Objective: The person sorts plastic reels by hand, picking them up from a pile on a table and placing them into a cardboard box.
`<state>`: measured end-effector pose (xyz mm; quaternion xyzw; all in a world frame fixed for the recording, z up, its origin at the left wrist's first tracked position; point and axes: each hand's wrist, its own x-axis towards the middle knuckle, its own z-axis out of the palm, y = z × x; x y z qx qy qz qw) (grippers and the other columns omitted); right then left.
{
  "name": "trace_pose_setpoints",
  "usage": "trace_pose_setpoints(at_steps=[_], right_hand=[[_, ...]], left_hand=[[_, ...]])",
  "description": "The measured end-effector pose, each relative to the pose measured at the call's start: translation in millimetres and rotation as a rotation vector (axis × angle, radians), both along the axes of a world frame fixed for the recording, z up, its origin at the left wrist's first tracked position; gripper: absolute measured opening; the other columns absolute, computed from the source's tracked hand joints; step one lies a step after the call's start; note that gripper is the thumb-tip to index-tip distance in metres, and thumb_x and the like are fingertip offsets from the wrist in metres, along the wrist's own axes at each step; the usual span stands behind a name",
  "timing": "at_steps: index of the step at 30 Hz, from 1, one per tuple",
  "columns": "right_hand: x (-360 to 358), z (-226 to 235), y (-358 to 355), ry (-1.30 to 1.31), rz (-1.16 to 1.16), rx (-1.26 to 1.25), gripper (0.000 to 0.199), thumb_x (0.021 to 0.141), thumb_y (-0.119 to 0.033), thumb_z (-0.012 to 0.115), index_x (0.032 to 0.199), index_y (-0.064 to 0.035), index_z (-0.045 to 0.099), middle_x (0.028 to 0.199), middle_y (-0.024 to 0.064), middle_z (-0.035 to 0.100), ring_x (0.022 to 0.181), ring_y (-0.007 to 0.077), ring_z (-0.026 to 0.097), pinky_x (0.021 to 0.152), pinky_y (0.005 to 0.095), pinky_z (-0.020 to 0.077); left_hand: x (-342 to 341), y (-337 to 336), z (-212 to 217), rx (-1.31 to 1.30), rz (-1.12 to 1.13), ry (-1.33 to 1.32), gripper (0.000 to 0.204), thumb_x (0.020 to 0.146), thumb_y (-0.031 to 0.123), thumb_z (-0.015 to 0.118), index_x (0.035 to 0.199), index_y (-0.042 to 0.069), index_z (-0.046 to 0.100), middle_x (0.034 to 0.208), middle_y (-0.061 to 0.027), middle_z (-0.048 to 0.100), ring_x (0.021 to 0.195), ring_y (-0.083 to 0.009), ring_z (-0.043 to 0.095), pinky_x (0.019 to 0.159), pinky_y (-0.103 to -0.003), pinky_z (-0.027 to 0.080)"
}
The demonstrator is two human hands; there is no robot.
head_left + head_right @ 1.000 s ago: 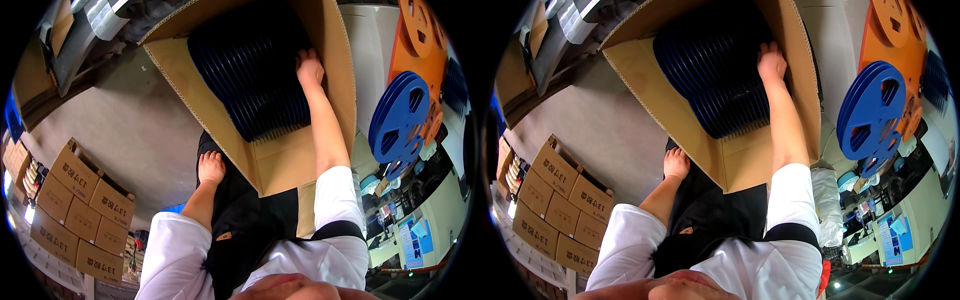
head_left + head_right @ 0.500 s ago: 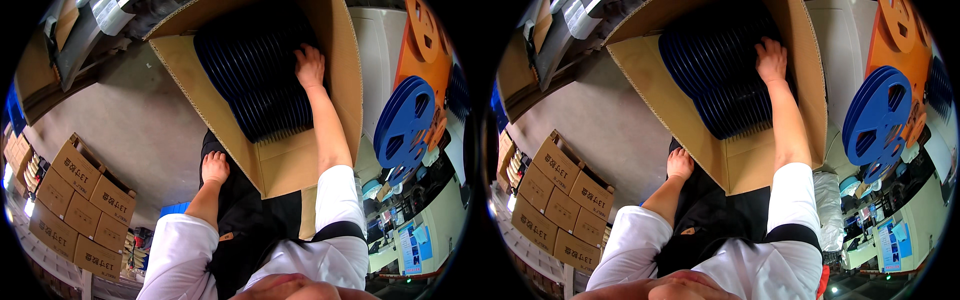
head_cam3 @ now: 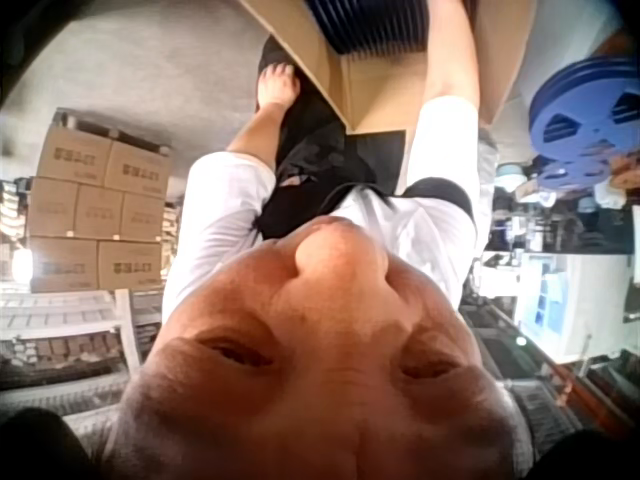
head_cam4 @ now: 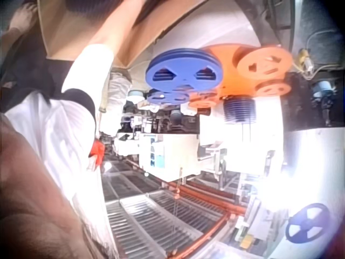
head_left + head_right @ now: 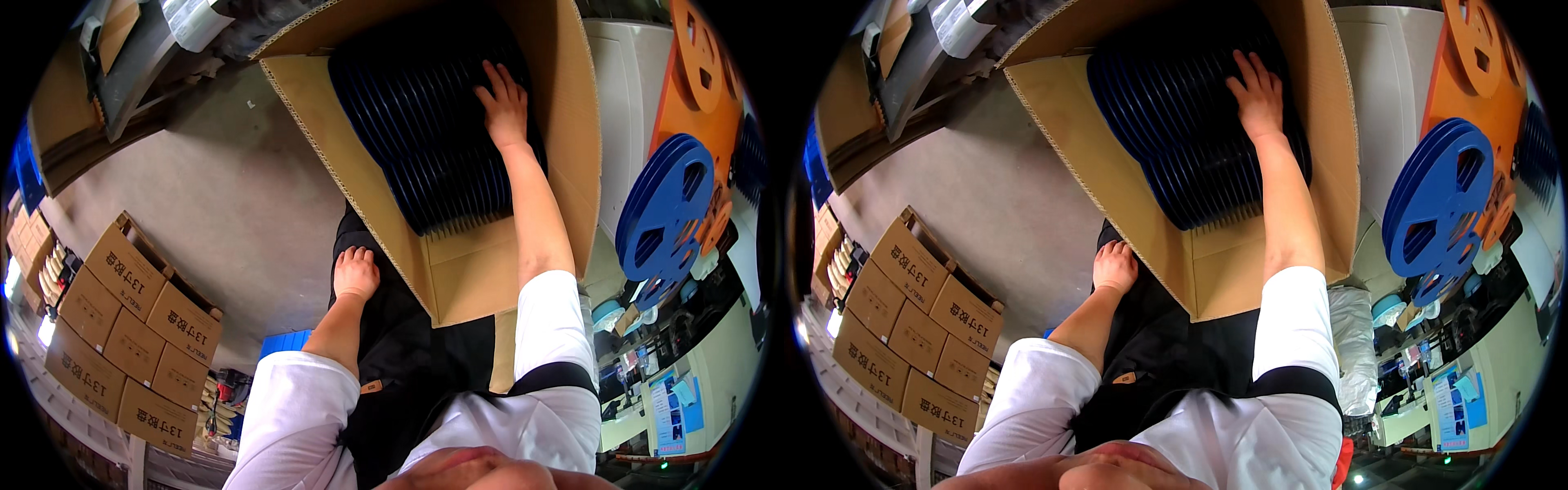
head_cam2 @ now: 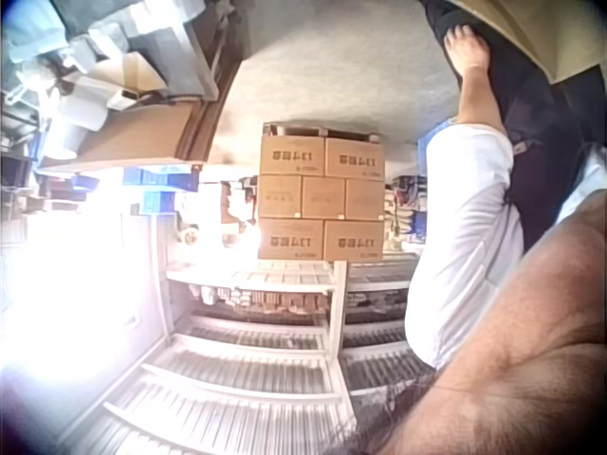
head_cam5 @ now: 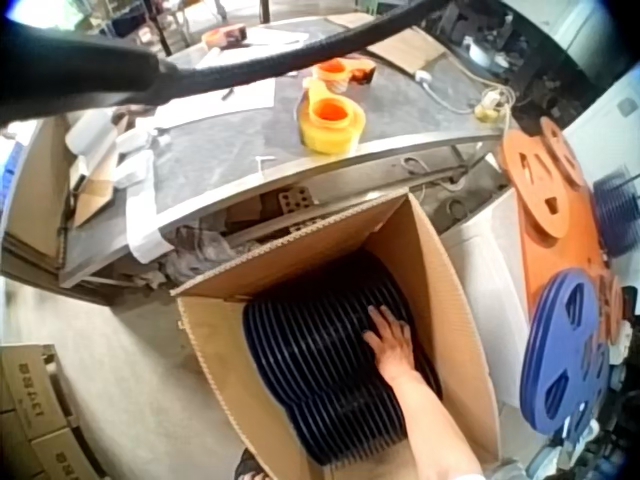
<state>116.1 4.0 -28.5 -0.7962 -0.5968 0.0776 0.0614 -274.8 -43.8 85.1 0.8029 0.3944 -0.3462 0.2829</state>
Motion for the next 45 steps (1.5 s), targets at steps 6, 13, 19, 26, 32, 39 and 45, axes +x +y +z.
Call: trace_pose_setpoints(at_steps=[6, 13, 19, 26, 32, 39, 45], right_hand=[[-6, 9, 7, 0.108, -0.099, 0.016, 0.02, 0.074, -0.003, 0.064, 0.089, -0.0144, 0.06, 0.143, 0.0031, 0.037, 0.134, 0.0239, 0.032, 0.104, 0.0451, 0.0289], [-10, 5, 15, 0.086, -0.024, 0.002, 0.02, 0.075, -0.003, 0.062, 0.091, -0.0136, 0.058, 0.14, 0.0026, 0.04, 0.134, 0.0227, 0.031, 0.103, 0.0452, 0.0296], [-14, -1, 14, 0.068, 0.068, 0.009, 0.02, 0.075, -0.001, 0.061, 0.09, -0.0151, 0.059, 0.14, 0.0016, 0.041, 0.134, 0.0226, 0.032, 0.103, 0.0455, 0.0295], [-25, 8, 22, 0.142, -0.017, 0.04, 0.014, 0.074, -0.008, 0.065, 0.086, -0.0135, 0.06, 0.139, 0.0029, 0.041, 0.134, 0.0232, 0.031, 0.103, 0.046, 0.0293], [-32, -1, 24, 0.105, 0.047, 0.078, 0.013, 0.077, -0.007, 0.063, 0.085, -0.0151, 0.059, 0.139, 0.0013, 0.041, 0.133, 0.0231, 0.033, 0.103, 0.045, 0.0315], [-39, 0, 26, 0.151, 0.054, 0.079, 0.013, 0.078, -0.006, 0.063, 0.085, -0.0164, 0.059, 0.14, 0.0002, 0.041, 0.133, 0.0236, 0.033, 0.104, 0.0496, 0.0281], [-45, 10, 32, 0.193, 0.056, 0.026, 0.01, 0.077, -0.009, 0.063, 0.083, -0.0149, 0.057, 0.139, 0.0, 0.041, 0.133, 0.0231, 0.032, 0.104, 0.0507, 0.0281]], left_hand=[[-1, -1, 1, 0.003, 0.003, -0.015, 0.024, 0.079, 0.019, 0.053, 0.099, 0.009, 0.061, 0.108, -0.0038, 0.061, 0.11, -0.0231, 0.051, 0.095, -0.038, 0.041], [0, -4, 0, 0.007, 0.017, -0.015, 0.024, 0.079, 0.019, 0.054, 0.1, 0.009, 0.06, 0.109, -0.0038, 0.061, 0.11, -0.0234, 0.051, 0.095, -0.039, 0.041], [0, -6, 0, 0.01, 0.025, -0.016, 0.023, 0.079, 0.019, 0.053, 0.098, 0.009, 0.06, 0.108, -0.0041, 0.061, 0.11, -0.0234, 0.051, 0.094, -0.038, 0.041], [1, -7, -1, 0.022, 0.02, -0.019, 0.023, 0.079, 0.019, 0.053, 0.097, 0.008, 0.061, 0.108, -0.0046, 0.061, 0.109, -0.0237, 0.051, 0.094, -0.038, 0.041], [3, -3, 1, 0.0, 0.018, -0.01, 0.023, 0.078, 0.019, 0.053, 0.097, 0.008, 0.061, 0.108, -0.0046, 0.061, 0.109, -0.0235, 0.052, 0.094, -0.038, 0.041], [0, -4, 0, 0.011, 0.027, -0.03, 0.021, 0.078, 0.019, 0.053, 0.094, 0.008, 0.061, 0.107, -0.0048, 0.062, 0.108, -0.0235, 0.052, 0.094, -0.038, 0.041], [0, -4, 0, 0.017, 0.019, -0.029, 0.021, 0.078, 0.019, 0.053, 0.093, 0.008, 0.061, 0.107, -0.0052, 0.062, 0.109, -0.0236, 0.052, 0.094, -0.038, 0.041]])
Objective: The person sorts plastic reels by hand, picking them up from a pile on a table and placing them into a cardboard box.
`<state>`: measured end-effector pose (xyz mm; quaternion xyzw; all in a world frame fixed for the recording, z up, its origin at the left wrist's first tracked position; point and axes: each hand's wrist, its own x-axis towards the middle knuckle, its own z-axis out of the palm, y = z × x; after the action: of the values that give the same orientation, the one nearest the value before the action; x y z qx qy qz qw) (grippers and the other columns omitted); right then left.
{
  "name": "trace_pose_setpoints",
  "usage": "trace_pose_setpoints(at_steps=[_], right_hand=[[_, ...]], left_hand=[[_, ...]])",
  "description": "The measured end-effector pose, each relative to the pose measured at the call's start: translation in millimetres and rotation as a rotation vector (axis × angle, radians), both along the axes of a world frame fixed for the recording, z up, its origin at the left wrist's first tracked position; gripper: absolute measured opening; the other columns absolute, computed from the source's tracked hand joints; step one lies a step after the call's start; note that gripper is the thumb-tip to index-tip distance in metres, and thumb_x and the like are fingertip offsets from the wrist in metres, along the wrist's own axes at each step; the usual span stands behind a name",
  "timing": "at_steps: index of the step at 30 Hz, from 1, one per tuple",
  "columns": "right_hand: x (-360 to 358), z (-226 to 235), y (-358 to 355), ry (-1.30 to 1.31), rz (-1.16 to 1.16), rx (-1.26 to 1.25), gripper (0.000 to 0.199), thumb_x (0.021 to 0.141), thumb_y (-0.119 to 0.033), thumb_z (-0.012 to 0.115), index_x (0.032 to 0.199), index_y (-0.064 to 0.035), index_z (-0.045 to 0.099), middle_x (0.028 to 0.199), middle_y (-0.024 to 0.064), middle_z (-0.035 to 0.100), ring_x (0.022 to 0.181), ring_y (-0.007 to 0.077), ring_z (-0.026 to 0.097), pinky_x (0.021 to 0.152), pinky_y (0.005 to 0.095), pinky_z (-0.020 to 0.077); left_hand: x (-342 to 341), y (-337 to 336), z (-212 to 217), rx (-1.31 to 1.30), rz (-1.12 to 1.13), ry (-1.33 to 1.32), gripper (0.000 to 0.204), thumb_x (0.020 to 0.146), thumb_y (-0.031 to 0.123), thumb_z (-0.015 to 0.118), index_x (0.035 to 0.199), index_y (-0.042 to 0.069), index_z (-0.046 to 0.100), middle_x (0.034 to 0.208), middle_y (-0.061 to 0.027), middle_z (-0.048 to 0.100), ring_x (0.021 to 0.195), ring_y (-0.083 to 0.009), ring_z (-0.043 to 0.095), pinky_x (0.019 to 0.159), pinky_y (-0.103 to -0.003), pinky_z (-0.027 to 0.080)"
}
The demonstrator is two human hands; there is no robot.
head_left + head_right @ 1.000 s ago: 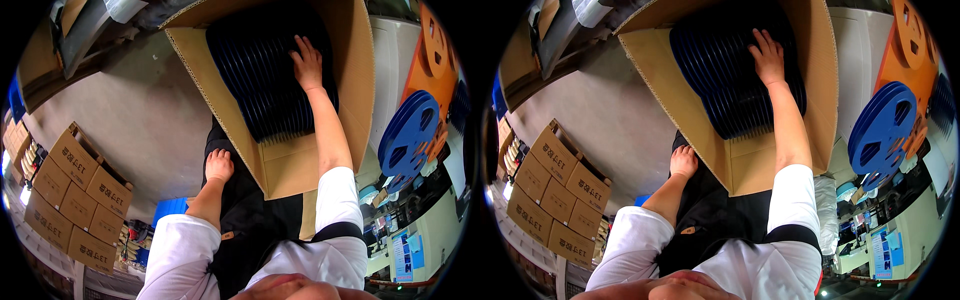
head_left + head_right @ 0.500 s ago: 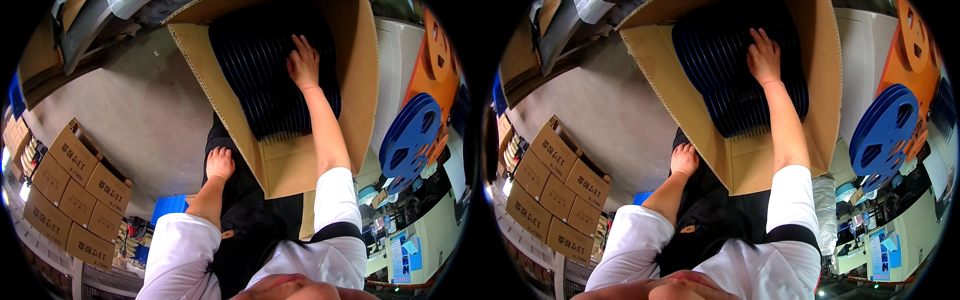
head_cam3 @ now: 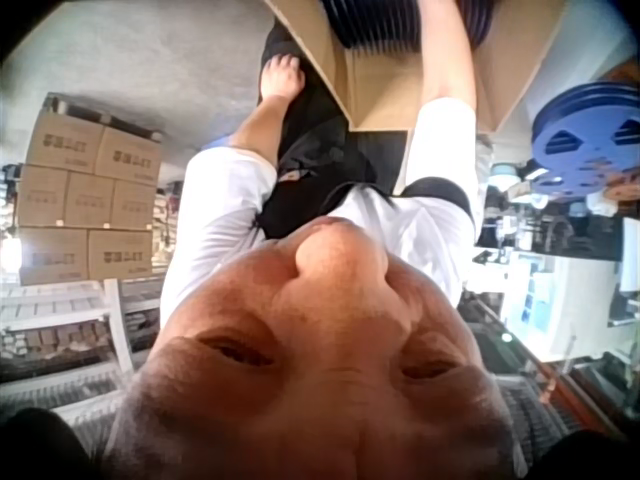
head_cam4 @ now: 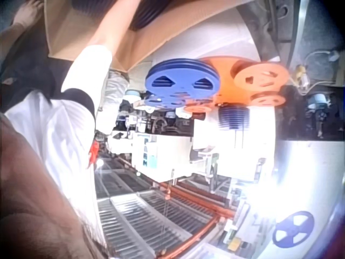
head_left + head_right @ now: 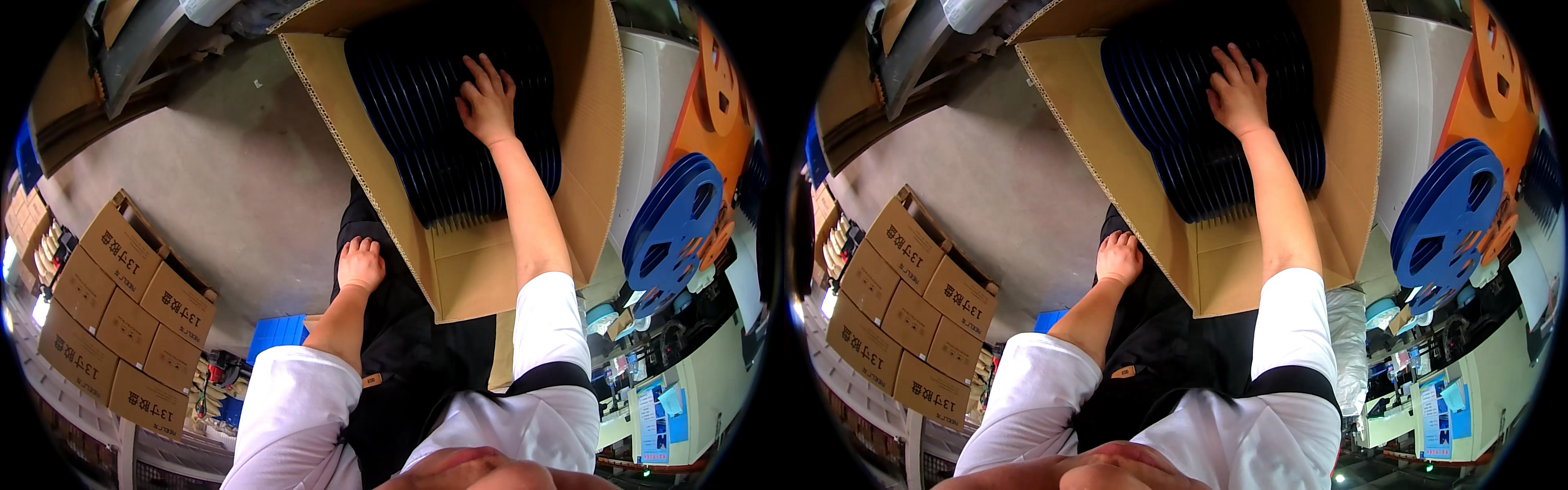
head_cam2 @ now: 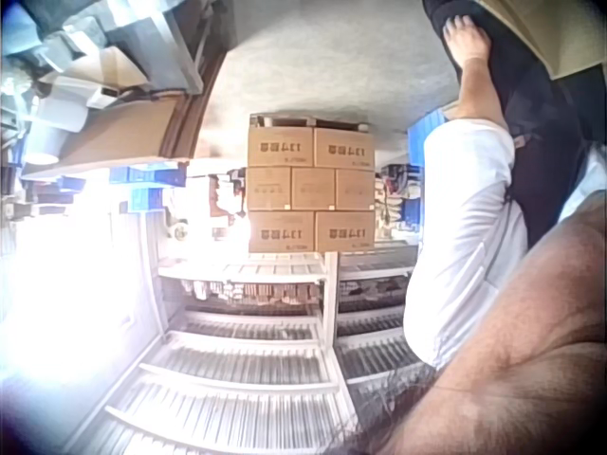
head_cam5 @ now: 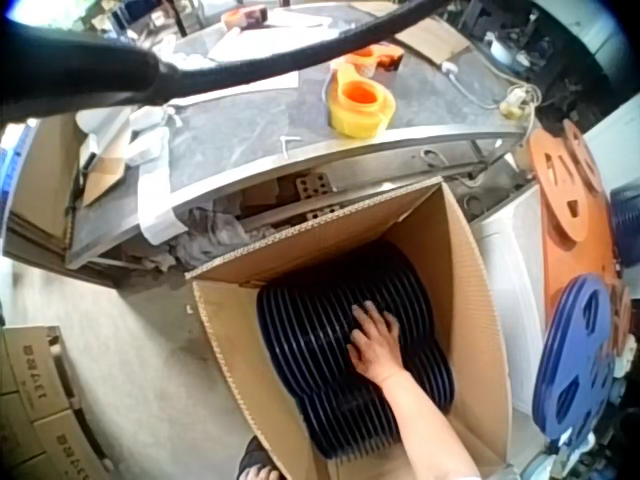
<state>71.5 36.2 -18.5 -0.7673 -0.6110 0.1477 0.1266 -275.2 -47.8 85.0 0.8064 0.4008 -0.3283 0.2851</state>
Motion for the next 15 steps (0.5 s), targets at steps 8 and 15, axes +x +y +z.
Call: trace_pose_setpoints(at_steps=[8, 15], right_hand=[[-13, -15, -1, -0.081, 0.145, 0.052, 0.015, 0.075, -0.006, 0.064, 0.085, -0.0154, 0.057, 0.138, -0.0001, 0.042, 0.134, 0.0217, 0.031, 0.104, 0.0506, 0.0294], [-21, 3, 6, 0.088, 0.021, 0.072, 0.014, 0.074, -0.006, 0.065, 0.083, -0.0144, 0.058, 0.137, 0.0007, 0.043, 0.134, 0.0227, 0.031, 0.103, 0.0567, 0.0259]], left_hand=[[0, -1, -1, -0.051, 0.039, 0.012, 0.022, 0.079, 0.02, 0.053, 0.095, 0.007, 0.061, 0.11, -0.0065, 0.06, 0.112, -0.0253, 0.05, 0.097, -0.04, 0.039], [0, -2, -1, -0.073, 0.05, 0.022, 0.023, 0.079, 0.02, 0.053, 0.096, 0.007, 0.06, 0.112, -0.0071, 0.059, 0.114, -0.0265, 0.049, 0.099, -0.041, 0.038]])
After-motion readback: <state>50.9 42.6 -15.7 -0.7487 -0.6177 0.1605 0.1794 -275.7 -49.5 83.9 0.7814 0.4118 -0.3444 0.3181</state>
